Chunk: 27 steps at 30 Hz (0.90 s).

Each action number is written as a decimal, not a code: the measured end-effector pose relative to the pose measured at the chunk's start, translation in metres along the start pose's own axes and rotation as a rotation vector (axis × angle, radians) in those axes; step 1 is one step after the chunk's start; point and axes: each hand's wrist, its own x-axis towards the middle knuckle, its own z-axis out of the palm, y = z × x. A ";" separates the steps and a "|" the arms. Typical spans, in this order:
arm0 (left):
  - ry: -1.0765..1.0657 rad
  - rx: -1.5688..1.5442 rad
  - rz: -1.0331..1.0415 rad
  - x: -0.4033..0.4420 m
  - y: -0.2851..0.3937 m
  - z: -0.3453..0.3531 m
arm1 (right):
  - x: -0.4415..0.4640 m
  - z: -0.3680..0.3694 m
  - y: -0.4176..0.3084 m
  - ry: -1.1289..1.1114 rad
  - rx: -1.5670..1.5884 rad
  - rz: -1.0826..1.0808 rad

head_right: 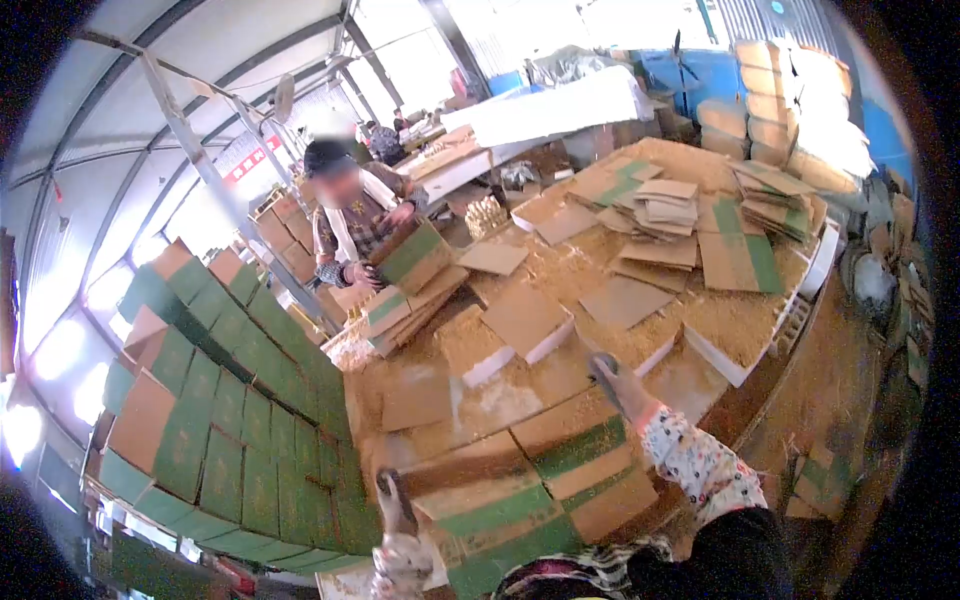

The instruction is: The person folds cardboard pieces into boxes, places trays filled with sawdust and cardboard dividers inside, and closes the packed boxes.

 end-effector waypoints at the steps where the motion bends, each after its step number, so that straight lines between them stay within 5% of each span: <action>1: 0.026 0.049 0.005 0.001 0.025 0.019 | 0.011 0.000 0.011 -0.002 -0.098 -0.107; 3: -0.072 -0.015 0.137 0.004 0.042 0.039 | 0.017 0.009 0.009 0.115 -0.091 -0.253; 5: 0.040 0.153 -0.165 0.041 -0.023 -0.005 | -0.010 0.030 -0.003 0.344 0.127 -0.297; 6: 0.097 0.233 -0.322 0.054 -0.045 -0.016 | -0.023 0.037 -0.014 0.328 -0.002 -0.333; 9: -0.343 0.225 -0.442 0.072 -0.004 -0.028 | -0.035 0.043 -0.032 0.240 -0.220 -0.394; 10: -0.356 0.090 -0.670 0.053 0.042 0.003 | -0.025 0.038 -0.026 0.184 -0.187 -0.387; 11: -0.290 0.164 -0.613 0.044 0.044 0.030 | -0.013 0.038 -0.018 0.133 -0.144 -0.386; 12: -0.475 0.559 -0.186 0.021 0.042 0.049 | 0.008 0.040 -0.008 0.096 -0.069 -0.340; 13: -0.752 1.290 0.124 -0.028 0.088 0.099 | 0.024 0.038 0.007 0.057 -0.006 -0.280; 14: -0.964 1.325 0.082 -0.043 0.074 0.119 | 0.024 0.030 0.020 0.022 0.046 -0.206; 16: -1.295 1.413 0.093 -0.059 0.052 0.133 | 0.002 0.057 0.018 0.153 -1.096 -0.411; 18: -1.514 1.535 0.221 -0.067 0.030 0.133 | 0.011 0.057 0.044 -0.039 -0.771 -0.455; 19: -1.674 1.043 -0.002 -0.053 0.023 0.125 | 0.018 0.045 0.044 0.015 -0.986 -0.473; 21: -1.259 1.221 0.085 -0.060 0.027 0.105 | 0.017 0.025 0.046 0.092 -1.413 -0.468; 23: -0.547 1.595 0.437 -0.064 0.020 0.110 | 0.026 0.021 -0.027 -0.519 -1.245 -0.134; 26: -0.544 0.349 -0.481 -0.055 -0.020 0.101 | 0.069 0.027 -0.061 -0.948 -0.917 0.048; 27: -0.470 0.484 -0.248 -0.059 -0.030 0.105 | 0.088 0.024 -0.040 -0.958 -0.990 -0.086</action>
